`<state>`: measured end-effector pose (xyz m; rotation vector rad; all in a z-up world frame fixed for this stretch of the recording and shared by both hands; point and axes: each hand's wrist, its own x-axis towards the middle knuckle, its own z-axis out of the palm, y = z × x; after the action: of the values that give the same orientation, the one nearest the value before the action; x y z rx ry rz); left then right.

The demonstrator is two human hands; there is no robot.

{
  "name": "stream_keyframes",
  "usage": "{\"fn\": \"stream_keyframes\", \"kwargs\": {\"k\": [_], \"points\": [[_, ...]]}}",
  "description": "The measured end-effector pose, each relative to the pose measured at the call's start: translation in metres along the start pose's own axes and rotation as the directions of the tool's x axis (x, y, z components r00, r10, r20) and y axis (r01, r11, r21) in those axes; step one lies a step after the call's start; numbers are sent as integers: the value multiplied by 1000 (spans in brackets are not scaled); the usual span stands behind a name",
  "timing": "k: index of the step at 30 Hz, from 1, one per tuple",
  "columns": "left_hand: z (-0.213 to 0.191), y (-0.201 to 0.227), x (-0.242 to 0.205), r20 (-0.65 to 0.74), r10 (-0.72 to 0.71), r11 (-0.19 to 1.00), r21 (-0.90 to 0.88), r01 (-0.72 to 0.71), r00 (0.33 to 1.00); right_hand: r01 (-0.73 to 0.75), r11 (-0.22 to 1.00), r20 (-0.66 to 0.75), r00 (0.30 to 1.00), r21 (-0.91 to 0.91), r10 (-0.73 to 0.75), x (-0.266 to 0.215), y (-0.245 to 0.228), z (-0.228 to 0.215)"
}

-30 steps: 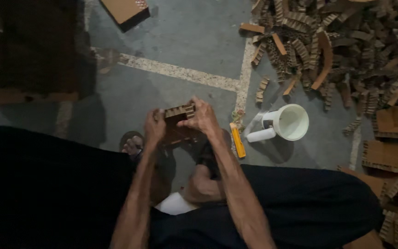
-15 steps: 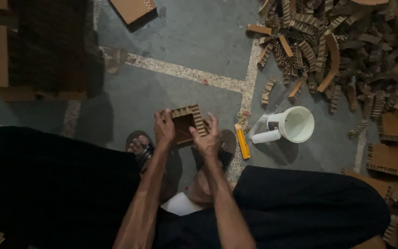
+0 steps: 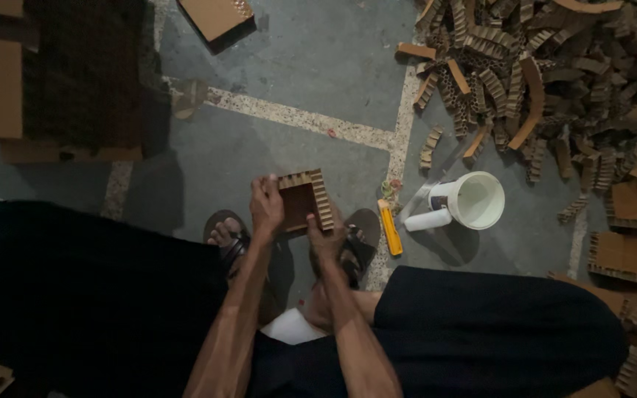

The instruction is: The person sits on the floor and assembles small cardboard boxes by folding flaps and pressing edges. They use a white roller to apply adhesive to the box flaps and then stack the finished boxes nearby.

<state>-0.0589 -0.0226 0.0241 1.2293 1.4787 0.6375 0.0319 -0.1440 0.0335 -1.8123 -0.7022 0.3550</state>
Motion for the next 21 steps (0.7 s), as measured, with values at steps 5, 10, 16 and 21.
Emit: {"fn": "stream_keyframes", "kwargs": {"k": [5,10,16,21], "points": [[-12,40,-36,-186,331,933,214,-290,925,-231,917,-7,970,-325,242,-11,29,13],[-14,92,-82,33,514,804,329,-495,857,-360,931,114,924,-56,364,-16,45,36],[-28,113,-71,163,435,873,163,-459,885,-103,962,198,968,-254,156,-7,-33,21],[-45,115,-49,42,179,978,-118,-173,983,342,879,405,894,-333,-195,31,-132,-3]]}}
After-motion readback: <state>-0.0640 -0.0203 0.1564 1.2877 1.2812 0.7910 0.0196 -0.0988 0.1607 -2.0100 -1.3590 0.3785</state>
